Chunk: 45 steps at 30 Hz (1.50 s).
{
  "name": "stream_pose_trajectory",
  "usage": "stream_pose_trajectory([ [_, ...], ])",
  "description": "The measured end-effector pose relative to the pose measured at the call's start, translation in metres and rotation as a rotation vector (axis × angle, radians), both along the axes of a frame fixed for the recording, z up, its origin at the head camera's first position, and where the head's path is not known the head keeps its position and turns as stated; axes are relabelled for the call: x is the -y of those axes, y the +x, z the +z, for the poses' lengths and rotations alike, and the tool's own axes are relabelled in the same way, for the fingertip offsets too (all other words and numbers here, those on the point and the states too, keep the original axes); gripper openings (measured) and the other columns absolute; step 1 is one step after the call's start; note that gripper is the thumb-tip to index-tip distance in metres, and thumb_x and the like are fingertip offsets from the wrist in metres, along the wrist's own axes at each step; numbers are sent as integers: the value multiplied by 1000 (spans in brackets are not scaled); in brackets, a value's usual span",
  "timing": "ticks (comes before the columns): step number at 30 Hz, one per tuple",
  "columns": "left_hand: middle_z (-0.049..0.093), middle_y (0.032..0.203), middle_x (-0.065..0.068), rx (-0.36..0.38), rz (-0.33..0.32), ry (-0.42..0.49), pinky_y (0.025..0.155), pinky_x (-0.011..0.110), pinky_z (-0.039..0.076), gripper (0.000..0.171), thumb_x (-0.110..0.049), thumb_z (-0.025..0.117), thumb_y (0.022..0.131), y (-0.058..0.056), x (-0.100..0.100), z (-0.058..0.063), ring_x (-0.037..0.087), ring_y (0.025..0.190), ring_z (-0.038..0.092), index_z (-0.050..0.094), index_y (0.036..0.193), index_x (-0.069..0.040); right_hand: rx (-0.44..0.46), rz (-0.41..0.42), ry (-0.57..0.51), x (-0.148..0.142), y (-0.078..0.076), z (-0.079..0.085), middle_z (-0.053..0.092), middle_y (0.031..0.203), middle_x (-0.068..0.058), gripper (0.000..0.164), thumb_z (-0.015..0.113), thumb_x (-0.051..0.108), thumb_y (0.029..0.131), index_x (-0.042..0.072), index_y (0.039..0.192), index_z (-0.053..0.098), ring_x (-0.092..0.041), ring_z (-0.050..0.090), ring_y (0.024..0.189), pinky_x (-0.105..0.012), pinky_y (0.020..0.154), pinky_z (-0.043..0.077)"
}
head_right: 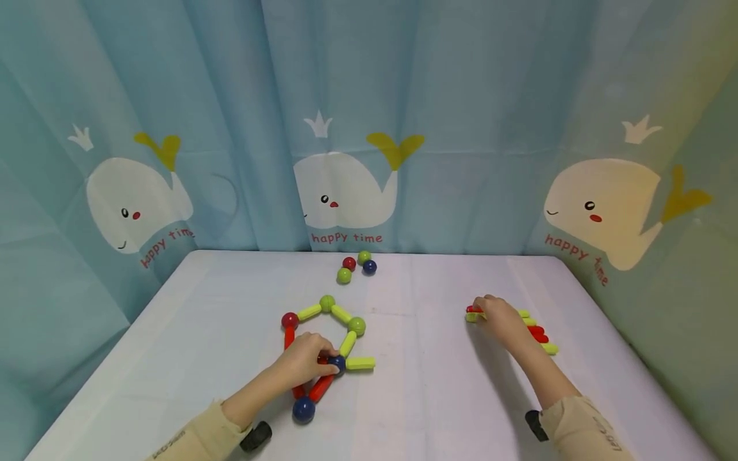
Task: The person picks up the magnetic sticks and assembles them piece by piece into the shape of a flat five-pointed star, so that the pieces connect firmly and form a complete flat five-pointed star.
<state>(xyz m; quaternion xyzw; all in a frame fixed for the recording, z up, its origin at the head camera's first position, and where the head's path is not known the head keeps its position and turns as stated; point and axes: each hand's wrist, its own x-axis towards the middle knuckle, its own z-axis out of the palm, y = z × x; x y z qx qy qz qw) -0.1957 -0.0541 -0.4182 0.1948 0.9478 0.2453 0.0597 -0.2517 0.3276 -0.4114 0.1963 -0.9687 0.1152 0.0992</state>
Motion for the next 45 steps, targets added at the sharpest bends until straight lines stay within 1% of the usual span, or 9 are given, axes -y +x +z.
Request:
stream_pose_trajectory([
  [6,70,91,0,4,9,-9,75,26,45,24,-23,79,75,1,0,1,13,83,55,74,94,-10,-19,23,30,-8,-3,-8,60,76,-11,15,71,-8,73,-6,85,63,-27,59,70,-43,66,50],
  [12,71,92,-1,3,10,-5,77,26,47,24,-23,79,76,0,-1,1,13,85,56,75,96,-11,61,-25,50,-7,-4,-12,61,77,-13,15,70,-6,74,-8,87,63,-27,59,71,-43,67,51],
  [17,71,92,-1,-16,-2,-11,79,26,48,24,-23,79,76,-1,0,1,14,88,59,74,95,-11,95,-42,45,-6,-1,-13,62,77,-11,16,72,-3,75,-4,86,61,-23,55,70,-40,65,51],
  [24,72,91,-3,-19,-16,-25,77,25,47,23,-24,79,76,-2,-2,0,11,85,58,75,95,-12,65,17,54,1,6,-16,61,75,-4,19,75,-2,72,1,85,62,-16,53,67,-32,61,49],
  [28,71,90,-3,-22,-19,-24,76,24,46,23,-24,79,76,-4,-2,-2,10,83,57,74,94,-12,66,45,55,15,11,-12,61,75,-3,19,75,-3,73,2,86,62,-14,54,67,-29,59,48],
  [32,71,90,-2,-27,-10,-30,76,24,47,23,-23,79,75,-4,2,-3,11,85,59,74,94,-11,77,99,22,39,13,-9,64,80,-6,20,73,-4,74,1,91,63,-17,58,71,-31,62,52],
  [35,71,90,-2,-15,-4,-24,77,25,49,23,-22,79,75,-2,4,-3,12,86,59,75,95,-11,93,131,-7,56,18,-10,65,81,-5,21,72,-4,75,1,94,64,-15,57,72,-29,64,53],
  [40,72,91,-2,-1,-21,-19,78,24,49,24,-22,79,75,0,0,-4,12,87,60,75,96,-10,120,162,-35,76,27,-12,63,79,-2,19,71,-3,77,0,95,65,-10,53,69,-22,60,48],
  [45,73,94,-1,-26,-29,-34,81,26,49,25,-23,78,76,-3,-2,-4,14,91,60,74,97,-10,132,169,-86,97,27,-10,62,77,-1,18,69,-3,78,0,96,65,-8,52,68,-20,57,45],
])
